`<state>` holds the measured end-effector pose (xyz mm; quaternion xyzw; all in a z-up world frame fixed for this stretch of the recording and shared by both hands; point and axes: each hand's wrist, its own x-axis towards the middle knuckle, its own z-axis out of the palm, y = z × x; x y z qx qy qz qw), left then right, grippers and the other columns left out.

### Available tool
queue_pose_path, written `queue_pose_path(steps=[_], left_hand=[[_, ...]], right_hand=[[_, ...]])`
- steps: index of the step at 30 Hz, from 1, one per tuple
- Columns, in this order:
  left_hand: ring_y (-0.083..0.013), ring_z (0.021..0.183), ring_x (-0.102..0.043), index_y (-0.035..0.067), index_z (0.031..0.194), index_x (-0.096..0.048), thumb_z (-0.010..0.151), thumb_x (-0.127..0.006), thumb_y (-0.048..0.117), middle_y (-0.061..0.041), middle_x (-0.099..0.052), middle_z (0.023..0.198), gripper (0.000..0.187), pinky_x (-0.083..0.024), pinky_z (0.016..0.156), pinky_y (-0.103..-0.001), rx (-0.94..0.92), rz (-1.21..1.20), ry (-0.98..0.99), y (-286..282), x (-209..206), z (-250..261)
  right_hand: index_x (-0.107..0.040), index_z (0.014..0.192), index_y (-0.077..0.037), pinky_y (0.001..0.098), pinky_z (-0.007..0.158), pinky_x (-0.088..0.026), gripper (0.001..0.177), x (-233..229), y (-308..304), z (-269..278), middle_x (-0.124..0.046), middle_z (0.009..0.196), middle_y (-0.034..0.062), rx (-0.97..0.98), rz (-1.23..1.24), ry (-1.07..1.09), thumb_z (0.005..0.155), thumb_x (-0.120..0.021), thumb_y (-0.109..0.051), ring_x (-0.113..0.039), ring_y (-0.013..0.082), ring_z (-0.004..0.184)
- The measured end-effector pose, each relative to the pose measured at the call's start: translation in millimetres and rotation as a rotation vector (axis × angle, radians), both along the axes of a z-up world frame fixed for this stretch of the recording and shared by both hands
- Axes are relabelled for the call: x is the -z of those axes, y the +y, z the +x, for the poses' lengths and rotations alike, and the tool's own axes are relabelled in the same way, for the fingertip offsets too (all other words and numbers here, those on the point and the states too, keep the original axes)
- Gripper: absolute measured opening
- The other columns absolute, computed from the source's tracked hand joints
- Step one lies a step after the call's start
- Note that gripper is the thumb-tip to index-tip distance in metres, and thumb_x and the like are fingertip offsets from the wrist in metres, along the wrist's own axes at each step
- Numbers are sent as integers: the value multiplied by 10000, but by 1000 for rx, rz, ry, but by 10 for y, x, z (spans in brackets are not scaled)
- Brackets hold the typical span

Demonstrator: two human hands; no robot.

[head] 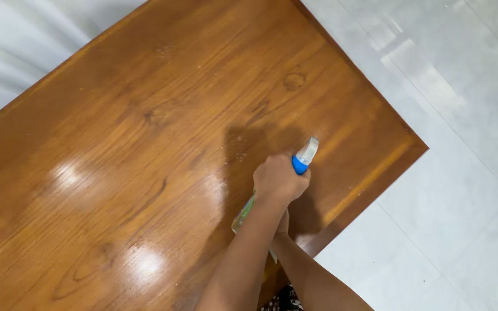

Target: The person cleans a wooden table by spraying a cleaning solution and wiping with a cloth. They move items like a plate, bottles, and a comb aside to reach different areas, then wipe the entire surface including edges and sides.

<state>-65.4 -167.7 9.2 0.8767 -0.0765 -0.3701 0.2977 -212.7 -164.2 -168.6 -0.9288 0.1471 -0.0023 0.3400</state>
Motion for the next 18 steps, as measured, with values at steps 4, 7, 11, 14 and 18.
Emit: queue_pose_path(steps=[4, 7, 11, 14, 18], left_hand=[[-311, 952, -665, 188, 1055, -675, 723, -701, 336, -90, -700, 995, 364, -516, 822, -466, 69, -67, -22, -45, -54, -89], [-313, 947, -669, 169, 1029, -681, 730, -698, 321, -87, -701, 998, 336, -509, 836, -464, 154, -70, -61, 36, -31, -132], [-322, 943, -663, 149, 1006, -675, 704, -715, 314, -94, -697, 1001, 346, -516, 818, -451, 31, -88, -178, 403, 48, -288], [-339, 925, -658, 152, 1018, -676, 682, -730, 310, -102, -699, 1001, 376, -521, 800, -456, -156, -57, -244, 889, 80, -379], [-367, 907, -651, 140, 1005, -676, 677, -746, 301, -135, -685, 988, 372, -529, 756, -470, -390, 18, -330, 1753, 117, -625]], right_hand=[[-436, 1338, -86, 401, 1081, -359, 563, 76, 29, -109, -495, 1334, 86, 110, 358, 27, 830, -613, -252, -465, 256, 1272], [-427, 1344, -107, 380, 1062, -385, 581, 110, -16, -109, -510, 1313, 66, 247, 666, 52, 826, -636, -267, -489, 234, 1252], [-414, 1351, -134, 352, 1038, -421, 608, -8, 10, -68, -530, 1286, 40, 318, 776, 8, 820, -666, -287, -522, 205, 1224], [-479, 1288, -97, 393, 1039, -400, 578, -160, 22, -67, -531, 1297, 103, 128, 164, -166, 785, -718, -251, -521, 272, 1226], [-602, 1139, -78, 443, 1097, -355, 280, -183, -2, -366, -528, 1375, 141, -82, -140, -210, 869, -543, -120, -468, 369, 1306]])
